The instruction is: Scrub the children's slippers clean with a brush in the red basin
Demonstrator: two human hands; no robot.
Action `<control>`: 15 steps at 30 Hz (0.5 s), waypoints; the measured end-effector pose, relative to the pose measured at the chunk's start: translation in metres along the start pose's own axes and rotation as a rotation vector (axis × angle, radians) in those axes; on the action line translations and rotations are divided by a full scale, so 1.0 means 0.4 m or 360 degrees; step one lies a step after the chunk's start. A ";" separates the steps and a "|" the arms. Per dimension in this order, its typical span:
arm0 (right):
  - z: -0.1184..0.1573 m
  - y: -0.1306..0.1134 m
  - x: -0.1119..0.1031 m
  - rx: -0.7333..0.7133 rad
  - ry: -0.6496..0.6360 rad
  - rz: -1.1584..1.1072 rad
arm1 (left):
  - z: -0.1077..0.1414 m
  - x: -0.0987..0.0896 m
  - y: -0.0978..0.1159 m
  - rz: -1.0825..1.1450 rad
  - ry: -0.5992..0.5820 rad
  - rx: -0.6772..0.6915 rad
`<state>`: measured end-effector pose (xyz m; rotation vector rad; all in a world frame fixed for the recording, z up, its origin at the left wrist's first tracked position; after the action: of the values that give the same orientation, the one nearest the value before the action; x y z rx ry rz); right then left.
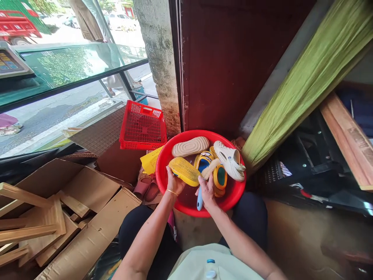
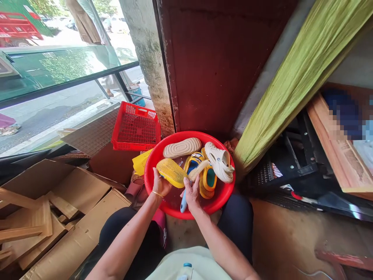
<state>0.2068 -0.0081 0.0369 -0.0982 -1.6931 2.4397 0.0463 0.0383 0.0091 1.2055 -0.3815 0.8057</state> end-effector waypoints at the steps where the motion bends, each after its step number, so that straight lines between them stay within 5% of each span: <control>1: -0.001 -0.007 -0.003 -0.0022 0.0019 0.0014 | 0.003 0.001 -0.002 0.0042 0.0005 -0.0005; 6: 0.010 -0.013 -0.019 -0.0116 -0.0178 0.0422 | -0.016 -0.018 0.014 0.0030 0.0111 0.0036; 11: 0.050 -0.025 -0.060 -0.0546 -0.0422 0.1150 | -0.043 -0.040 0.020 -0.0137 0.0180 0.0022; 15: 0.052 -0.040 -0.075 -0.0607 -0.0603 0.1579 | -0.055 -0.045 0.000 -0.0239 0.0154 -0.0003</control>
<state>0.2347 -0.0272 0.0579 -0.7214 -2.7735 2.8047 0.0309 0.0527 -0.0101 1.1740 -0.2096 0.7303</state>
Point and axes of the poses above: each hand's wrist, its own z-axis away from the middle knuckle, its own x-axis out of the palm, y = z × x, the point moved 6 cm from there along -z, towards the middle knuckle, and after that the axes turned 6 degrees about x, right-handed, at the moved point
